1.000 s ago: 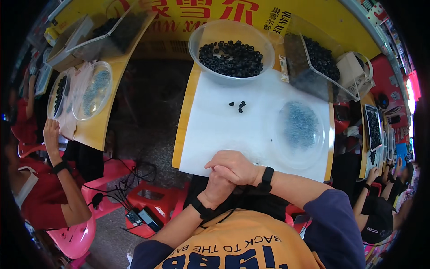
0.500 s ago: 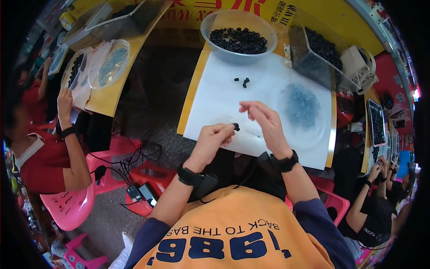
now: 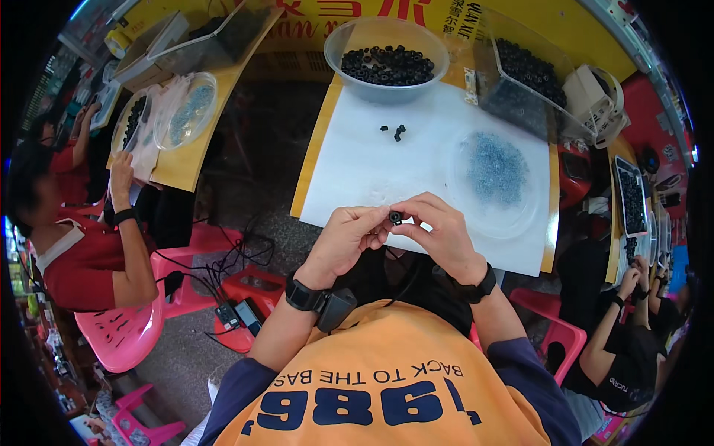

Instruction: Assembling small black plastic parts with white inserts and sorting them into containers.

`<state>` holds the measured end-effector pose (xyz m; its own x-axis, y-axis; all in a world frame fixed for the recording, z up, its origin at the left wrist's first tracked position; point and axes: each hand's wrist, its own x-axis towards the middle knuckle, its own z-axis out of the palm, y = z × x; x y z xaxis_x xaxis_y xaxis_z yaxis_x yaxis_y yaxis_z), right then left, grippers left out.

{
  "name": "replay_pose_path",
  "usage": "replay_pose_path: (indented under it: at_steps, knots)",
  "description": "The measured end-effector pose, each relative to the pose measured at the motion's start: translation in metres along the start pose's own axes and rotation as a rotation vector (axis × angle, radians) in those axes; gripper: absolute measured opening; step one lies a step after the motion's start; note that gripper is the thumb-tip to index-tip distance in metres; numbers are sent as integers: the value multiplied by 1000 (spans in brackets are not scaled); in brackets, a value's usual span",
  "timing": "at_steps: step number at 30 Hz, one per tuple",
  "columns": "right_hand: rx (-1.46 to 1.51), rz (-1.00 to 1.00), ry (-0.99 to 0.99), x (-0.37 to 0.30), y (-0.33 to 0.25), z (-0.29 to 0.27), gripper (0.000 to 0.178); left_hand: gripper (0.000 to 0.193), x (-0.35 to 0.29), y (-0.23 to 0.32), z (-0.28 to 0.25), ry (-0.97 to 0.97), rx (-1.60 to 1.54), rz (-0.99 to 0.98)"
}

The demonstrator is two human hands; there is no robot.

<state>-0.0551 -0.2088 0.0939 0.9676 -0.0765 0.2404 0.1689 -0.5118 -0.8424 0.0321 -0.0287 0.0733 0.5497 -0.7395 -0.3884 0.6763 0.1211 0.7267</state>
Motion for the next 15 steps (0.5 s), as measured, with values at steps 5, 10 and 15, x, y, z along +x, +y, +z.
replay_pose_path:
  at_steps: [5, 10, 15]
  knots:
    - [0, -64, 55, -8, -13, -7, 29, 26, 5, -1, 3, 74, 6, 51]
    - [144, 64, 54, -8, -29, -31, 23, 23, 11, -9, -7, 187, -12, 75]
    - [709, 95, 373, 38, 7, -124, 28, 19, 12, -7, -10, 218, 2, 67]
